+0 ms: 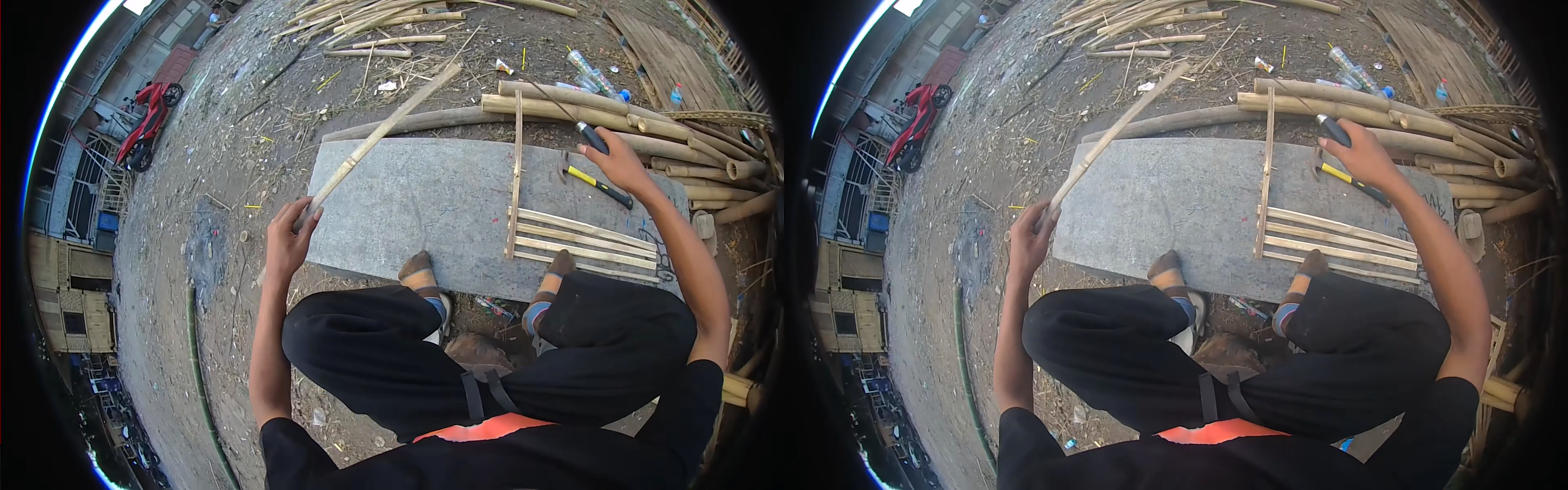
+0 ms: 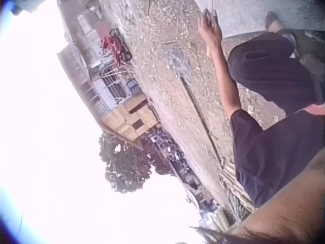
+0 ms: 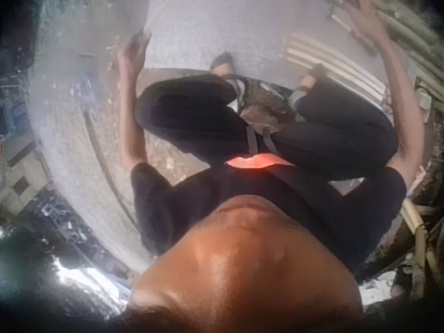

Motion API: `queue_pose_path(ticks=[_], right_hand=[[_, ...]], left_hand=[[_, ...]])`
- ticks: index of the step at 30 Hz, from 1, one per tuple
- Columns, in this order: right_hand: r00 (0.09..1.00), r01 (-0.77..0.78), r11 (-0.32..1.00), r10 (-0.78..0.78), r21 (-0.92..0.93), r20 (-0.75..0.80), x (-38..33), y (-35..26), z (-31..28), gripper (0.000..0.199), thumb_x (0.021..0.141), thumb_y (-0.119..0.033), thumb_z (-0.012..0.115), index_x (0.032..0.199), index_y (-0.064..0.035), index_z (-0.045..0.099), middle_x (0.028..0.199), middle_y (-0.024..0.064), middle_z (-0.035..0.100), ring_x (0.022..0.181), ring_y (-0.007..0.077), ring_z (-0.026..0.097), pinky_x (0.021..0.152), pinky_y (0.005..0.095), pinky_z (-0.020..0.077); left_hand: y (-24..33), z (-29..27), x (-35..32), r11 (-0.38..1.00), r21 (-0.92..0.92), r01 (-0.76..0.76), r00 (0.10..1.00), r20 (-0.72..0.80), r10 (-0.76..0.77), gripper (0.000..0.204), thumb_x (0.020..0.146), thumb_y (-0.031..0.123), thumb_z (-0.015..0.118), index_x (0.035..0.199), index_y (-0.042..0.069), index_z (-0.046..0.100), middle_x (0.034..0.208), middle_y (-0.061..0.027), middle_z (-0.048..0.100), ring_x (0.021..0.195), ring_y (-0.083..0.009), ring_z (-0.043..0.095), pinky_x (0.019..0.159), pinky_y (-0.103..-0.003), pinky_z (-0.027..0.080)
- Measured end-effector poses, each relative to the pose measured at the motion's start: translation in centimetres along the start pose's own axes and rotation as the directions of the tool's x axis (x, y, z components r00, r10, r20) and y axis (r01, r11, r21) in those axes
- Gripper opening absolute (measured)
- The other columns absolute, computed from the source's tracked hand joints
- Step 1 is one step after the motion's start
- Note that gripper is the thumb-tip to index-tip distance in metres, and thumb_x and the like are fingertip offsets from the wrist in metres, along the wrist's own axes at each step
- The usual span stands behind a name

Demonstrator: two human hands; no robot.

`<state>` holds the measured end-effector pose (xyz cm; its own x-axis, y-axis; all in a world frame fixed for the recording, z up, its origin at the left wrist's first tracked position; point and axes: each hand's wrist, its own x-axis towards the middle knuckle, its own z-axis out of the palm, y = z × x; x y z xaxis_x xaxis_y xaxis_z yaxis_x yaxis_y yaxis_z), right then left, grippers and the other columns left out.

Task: The person constructs a bamboo panel by hammering bamboo strips onto cross-beams and kemudian scrapes a separate bamboo strip with a knife.

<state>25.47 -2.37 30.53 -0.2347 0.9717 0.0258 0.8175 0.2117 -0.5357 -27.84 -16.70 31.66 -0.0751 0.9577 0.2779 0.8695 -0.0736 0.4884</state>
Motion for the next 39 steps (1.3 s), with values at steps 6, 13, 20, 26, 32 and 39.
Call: queue_pose_path(ticks=[6, 13, 20, 26, 32, 39], right_hand=[[0.983, 0.157, 0.961, -0.131, 0.229, -0.125, 0.8, -3.9, 2.3, 0.04, 0.095, -0.04, 0.057, 0.103, -0.0003, 0.053, 0.076, 0.0151, 0.057, 0.072, 0.0273, 0.057, 0.069, 0.04, 0.0436], [0.889, -0.213, 0.678, -0.164, 0.703, 0.427, 2.5, -11.4, 14.1, 0.037, 0.098, -0.04, 0.051, 0.11, -0.0051, 0.051, 0.07, 0.0018, 0.052, 0.052, 0.0092, 0.048, 0.048, 0.0261, 0.0422], [0.888, -0.455, 0.113, -0.018, 0.883, 0.46, -0.7, -14.8, 25.3, 0.024, 0.096, -0.031, 0.058, 0.099, -0.0068, 0.053, 0.067, -0.0013, 0.049, 0.05, 0.007, 0.048, 0.045, 0.0252, 0.042], [0.912, -0.379, 0.025, 0.177, 0.925, 0.369, -3.6, -14.2, 29.7, 0.017, 0.094, -0.021, 0.06, 0.096, -0.008, 0.049, 0.067, -0.001, 0.048, 0.051, 0.0066, 0.047, 0.046, 0.0237, 0.0407], [0.973, -0.051, 0.088, 0.227, 0.995, 0.03, -1.4, -15.3, 24.7, 0.026, 0.09, -0.022, 0.067, 0.095, -0.0063, 0.047, 0.073, 0.0026, 0.055, 0.051, 0.0057, 0.049, 0.045, 0.0232, 0.0435], [0.985, 0.047, 0.292, 0.144, 0.955, -0.093, -0.5, -18.2, 23.2, 0.033, 0.085, -0.014, 0.072, 0.102, -0.0026, 0.046, 0.112, 0.0108, 0.066, 0.055, 0.0072, 0.055, 0.05, 0.0241, 0.0468]], left_hand=[[1.6, -1.1, 1.1, 0.97, 0.242, 0.019, 0.999, 0.036, -0.028, 0.033, 0.087, 0.029, 0.07, 0.107, 0.003, 0.068, 0.099, -0.0149, 0.068, 0.089, -0.0342, 0.067, 0.075, -0.041, 0.052], [1.2, -0.2, -1.1, 0.916, 0.398, 0.059, 0.989, 0.098, -0.107, 0.033, 0.091, 0.035, 0.063, 0.108, 0.008, 0.068, 0.099, -0.0126, 0.069, 0.09, -0.0352, 0.066, 0.075, -0.044, 0.052], [-1.4, 2.3, -2.6, 0.874, 0.476, 0.097, 0.967, 0.164, -0.196, 0.031, 0.092, 0.035, 0.061, 0.108, 0.009, 0.068, 0.097, -0.0123, 0.069, 0.086, -0.0359, 0.067, 0.073, -0.045, 0.052], [-4.9, 5.2, -4.3, 0.931, 0.332, 0.149, 0.941, 0.242, -0.237, 0.028, 0.092, 0.028, 0.064, 0.105, 0.007, 0.053, 0.078, -0.0172, 0.065, 0.072, -0.0349, 0.065, 0.059, -0.042, 0.046], [-8.8, 11.6, -6.9, 0.881, -0.299, 0.367, 0.93, 0.131, -0.344, 0.019, 0.102, 0.024, 0.05, 0.104, 0.004, 0.049, 0.07, -0.0048, 0.052, 0.064, -0.0113, 0.047, 0.058, -0.028, 0.038], [-6.0, 17.8, -2.0, 0.593, -0.794, 0.133, 0.881, -0.179, -0.438, 0.018, 0.1, 0.016, 0.054, 0.109, 0.001, 0.051, 0.097, -0.0097, 0.063, 0.094, -0.0169, 0.063, 0.087, -0.034, 0.053]])
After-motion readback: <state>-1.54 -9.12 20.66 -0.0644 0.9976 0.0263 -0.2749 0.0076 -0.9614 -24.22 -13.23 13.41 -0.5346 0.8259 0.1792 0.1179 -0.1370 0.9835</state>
